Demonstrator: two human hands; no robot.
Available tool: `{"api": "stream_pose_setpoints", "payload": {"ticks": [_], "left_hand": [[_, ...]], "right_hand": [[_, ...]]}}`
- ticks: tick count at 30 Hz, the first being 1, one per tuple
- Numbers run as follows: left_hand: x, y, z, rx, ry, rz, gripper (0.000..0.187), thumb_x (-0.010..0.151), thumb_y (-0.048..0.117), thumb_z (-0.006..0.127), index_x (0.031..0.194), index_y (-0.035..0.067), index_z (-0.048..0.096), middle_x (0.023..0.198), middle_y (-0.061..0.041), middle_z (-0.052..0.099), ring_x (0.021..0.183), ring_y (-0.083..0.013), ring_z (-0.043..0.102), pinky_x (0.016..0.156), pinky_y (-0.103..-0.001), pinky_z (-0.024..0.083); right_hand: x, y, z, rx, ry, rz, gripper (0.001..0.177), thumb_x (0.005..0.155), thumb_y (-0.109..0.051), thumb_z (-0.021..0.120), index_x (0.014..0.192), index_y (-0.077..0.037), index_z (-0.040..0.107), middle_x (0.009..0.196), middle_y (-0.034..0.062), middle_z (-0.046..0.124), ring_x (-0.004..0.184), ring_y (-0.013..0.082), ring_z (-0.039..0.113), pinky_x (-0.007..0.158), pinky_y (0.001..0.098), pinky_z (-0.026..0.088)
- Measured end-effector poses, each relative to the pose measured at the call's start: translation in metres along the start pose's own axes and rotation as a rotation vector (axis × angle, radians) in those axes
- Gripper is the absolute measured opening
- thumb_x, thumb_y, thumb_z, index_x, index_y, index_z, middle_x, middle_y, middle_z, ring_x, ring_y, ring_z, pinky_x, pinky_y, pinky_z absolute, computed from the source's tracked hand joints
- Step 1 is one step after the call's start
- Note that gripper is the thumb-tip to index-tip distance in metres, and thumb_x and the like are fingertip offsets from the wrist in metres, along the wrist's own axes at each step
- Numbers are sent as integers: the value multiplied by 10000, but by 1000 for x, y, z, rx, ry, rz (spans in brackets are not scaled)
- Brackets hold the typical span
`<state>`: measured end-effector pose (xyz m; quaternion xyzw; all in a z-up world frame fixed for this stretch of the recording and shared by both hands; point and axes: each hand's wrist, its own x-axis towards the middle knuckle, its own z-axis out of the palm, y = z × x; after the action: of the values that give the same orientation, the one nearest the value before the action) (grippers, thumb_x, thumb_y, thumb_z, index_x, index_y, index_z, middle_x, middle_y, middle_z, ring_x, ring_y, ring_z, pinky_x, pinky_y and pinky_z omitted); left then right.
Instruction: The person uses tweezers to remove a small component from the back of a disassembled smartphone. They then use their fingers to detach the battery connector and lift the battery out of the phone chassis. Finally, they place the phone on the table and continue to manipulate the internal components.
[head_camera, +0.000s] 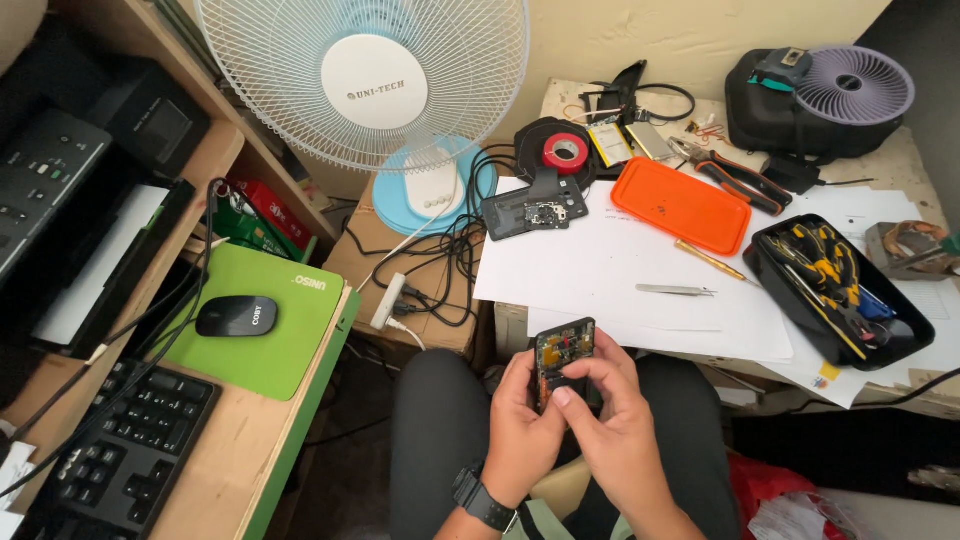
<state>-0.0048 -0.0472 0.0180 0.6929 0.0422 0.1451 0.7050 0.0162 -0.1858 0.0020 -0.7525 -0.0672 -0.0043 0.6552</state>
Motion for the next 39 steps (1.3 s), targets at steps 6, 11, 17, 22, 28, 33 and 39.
{"api": "stream_pose_setpoints", "payload": {"ticks": [6,11,17,22,28,33,39], "left_hand": [[6,-12,0,-371,54,-219,341,1047,53,764,1387,37,772,1233,-81,851,1097,-147,747,1018,-323,607],[4,-19,3,-437,63,-342,355,1051,68,775,1405,47,776,1069,-39,769,845,-93,589,713,-279,495],[4,-7,7,-336,42,-280,396,1056,82,736,1449,37,752,1228,-90,819,1066,-165,724,998,-348,619],[2,-9,10,-242,52,-289,341,1060,71,728,1397,48,775,1044,-45,753,921,-120,638,890,-303,582],[2,-9,13,-227,14,-264,447,1045,66,713,1489,44,753,1302,-79,843,1120,-154,761,1034,-336,642],[5,-10,5,-220,-12,-390,393,1040,45,744,1429,72,796,876,-16,697,683,-96,535,640,-291,476],[5,-9,-3,-410,54,-500,393,1060,46,757,1451,46,800,1041,-67,775,764,-151,608,683,-334,515]], "right_hand": [[3,-15,-2,52,-10,-128,382,1046,-58,735,1425,-76,769,1731,177,628,1616,256,604,1289,366,516],[12,-35,-3,-367,188,-357,248,1058,-87,747,1295,-56,816,1297,104,849,1086,178,827,928,315,707],[22,-25,-5,-584,206,-507,168,1031,-143,822,1160,-39,850,1300,135,842,1150,244,831,977,392,711],[23,-22,-9,-698,206,-602,185,1045,-159,816,1173,-29,850,1310,156,850,1176,281,840,1053,436,682],[22,-8,-12,-718,225,-578,178,1069,-125,741,1170,-29,853,1311,155,862,1185,266,853,1007,430,702],[23,-10,-19,-532,166,-362,234,1076,-151,693,1184,-57,878,1312,103,876,1095,209,874,914,358,733],[0,-9,-19,-365,105,-319,473,1107,-191,672,1559,-52,677,1551,125,753,1246,241,839,953,364,714]]}}
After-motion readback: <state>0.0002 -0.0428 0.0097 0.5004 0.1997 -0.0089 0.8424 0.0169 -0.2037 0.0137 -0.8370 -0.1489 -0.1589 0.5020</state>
